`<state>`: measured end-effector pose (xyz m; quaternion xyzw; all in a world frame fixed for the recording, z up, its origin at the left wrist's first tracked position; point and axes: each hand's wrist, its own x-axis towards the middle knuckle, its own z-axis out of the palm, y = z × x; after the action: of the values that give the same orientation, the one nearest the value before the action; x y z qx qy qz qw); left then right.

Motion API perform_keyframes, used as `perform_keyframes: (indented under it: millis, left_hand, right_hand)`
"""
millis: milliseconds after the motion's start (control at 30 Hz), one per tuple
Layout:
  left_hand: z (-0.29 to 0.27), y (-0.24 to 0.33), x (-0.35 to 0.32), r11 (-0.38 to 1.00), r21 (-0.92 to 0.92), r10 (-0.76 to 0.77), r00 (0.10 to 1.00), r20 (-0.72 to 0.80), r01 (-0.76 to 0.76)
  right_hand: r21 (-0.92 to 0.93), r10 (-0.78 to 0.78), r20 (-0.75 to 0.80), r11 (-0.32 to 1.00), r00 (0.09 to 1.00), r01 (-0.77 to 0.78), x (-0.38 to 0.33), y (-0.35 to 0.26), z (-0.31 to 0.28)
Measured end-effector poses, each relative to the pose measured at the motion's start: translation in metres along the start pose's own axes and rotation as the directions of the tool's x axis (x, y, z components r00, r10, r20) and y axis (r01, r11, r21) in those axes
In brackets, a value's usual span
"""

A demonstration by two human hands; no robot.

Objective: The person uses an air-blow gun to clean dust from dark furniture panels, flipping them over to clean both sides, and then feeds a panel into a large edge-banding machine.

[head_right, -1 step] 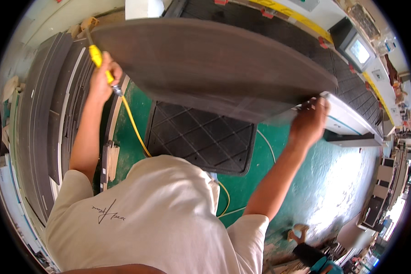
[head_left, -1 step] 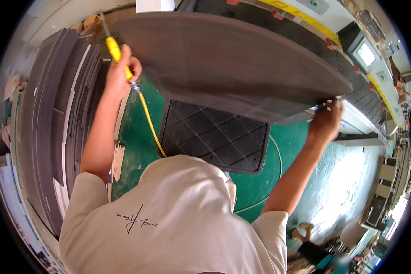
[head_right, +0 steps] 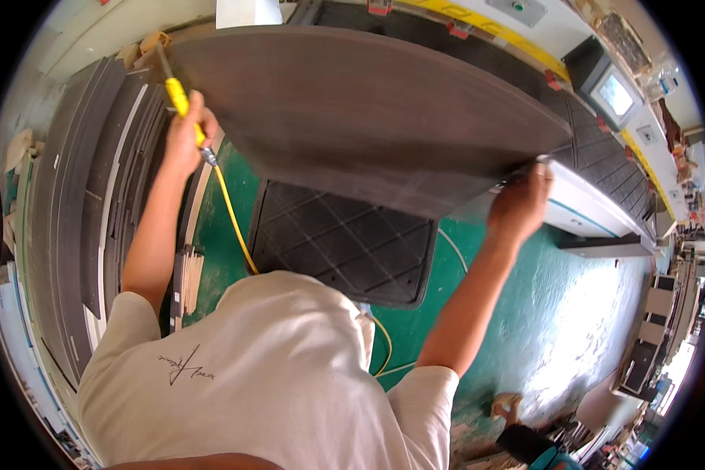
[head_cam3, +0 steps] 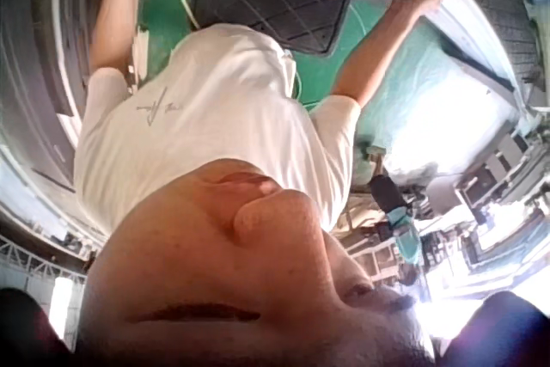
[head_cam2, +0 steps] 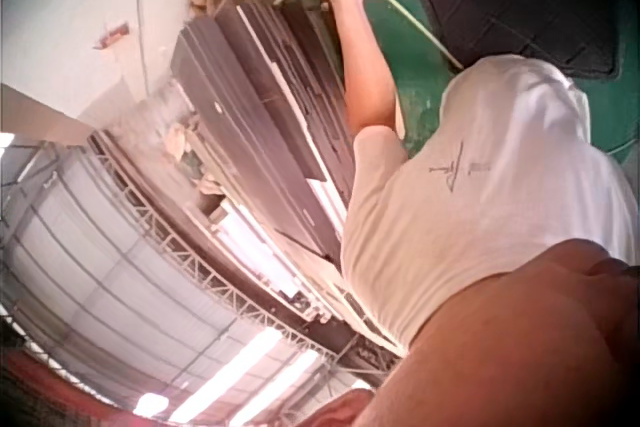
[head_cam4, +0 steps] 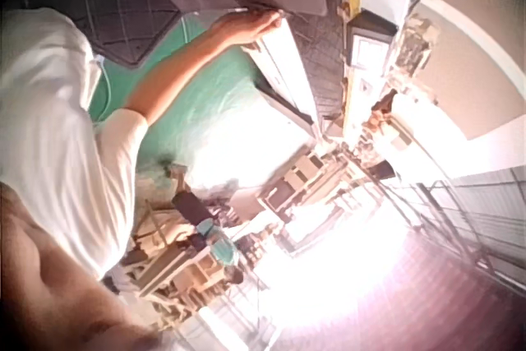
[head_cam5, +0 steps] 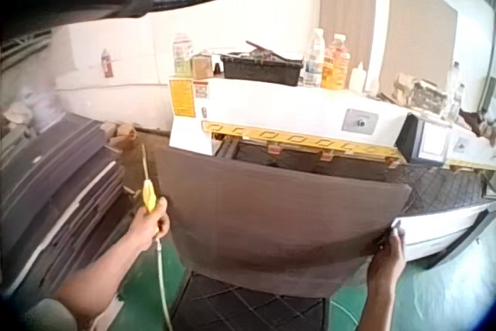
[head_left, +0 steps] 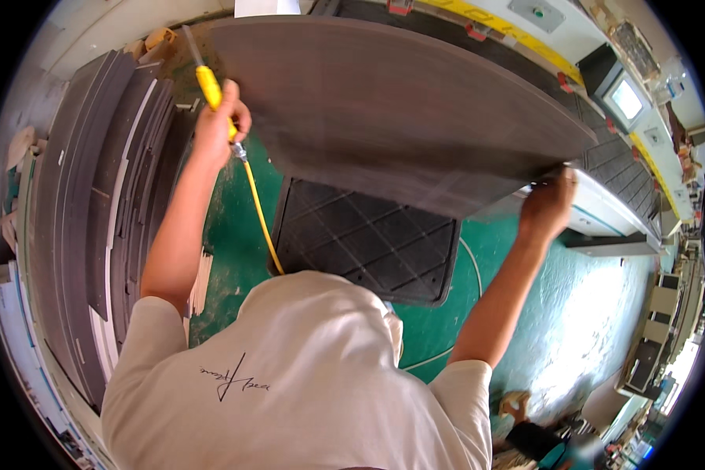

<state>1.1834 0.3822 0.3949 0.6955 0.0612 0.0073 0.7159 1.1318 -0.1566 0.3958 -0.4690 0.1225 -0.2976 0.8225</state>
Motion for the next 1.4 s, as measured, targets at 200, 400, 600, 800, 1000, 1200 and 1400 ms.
perform_keyframes:
  millis: [200,400,600,800,1000,1200,1400]
  left_hand:
    - [0.035,-0.063,0.057,0.974,0.133,-0.172,0.980,-0.098,0.185]
    - [0.052,-0.142,0.045,0.854,0.222,-0.475,0.879,-0.041,0.471]
    - [0.036,-0.161,0.022,0.806,0.187,-0.576,0.817,0.022,0.562]
    - [-0.032,-0.178,0.017,0.711,0.470,-0.548,0.831,-0.095,0.522]
    - [-0.165,-0.221,-0.063,0.392,0.909,-0.272,0.962,-0.034,0.143]
    - [-0.272,-0.272,-0.190,0.238,0.689,-0.537,0.684,-0.494,0.685]
    - [-0.201,-0.301,-0.225,0.198,0.484,-0.811,0.420,-0.407,0.852]
  right_hand:
    - [-0.166,0.121,-0.008,0.979,0.993,-0.121,0.061,0.107,-0.008]
    - [-0.412,0.359,-0.114,0.831,0.926,-0.373,0.050,0.168,-0.075]
    - [-0.733,0.301,-0.134,0.612,0.944,-0.299,0.034,0.204,-0.108]
    - [-0.891,0.037,0.364,0.305,0.931,0.336,0.038,0.275,0.016]
    - [-0.712,0.057,0.696,-0.076,0.716,0.698,0.096,0.333,0.016]
    - [-0.986,-0.045,0.086,-0.145,0.995,0.079,0.218,0.245,-0.146]
    - [-0.971,0.006,0.238,0.030,0.971,0.238,0.180,0.260,-0.089]
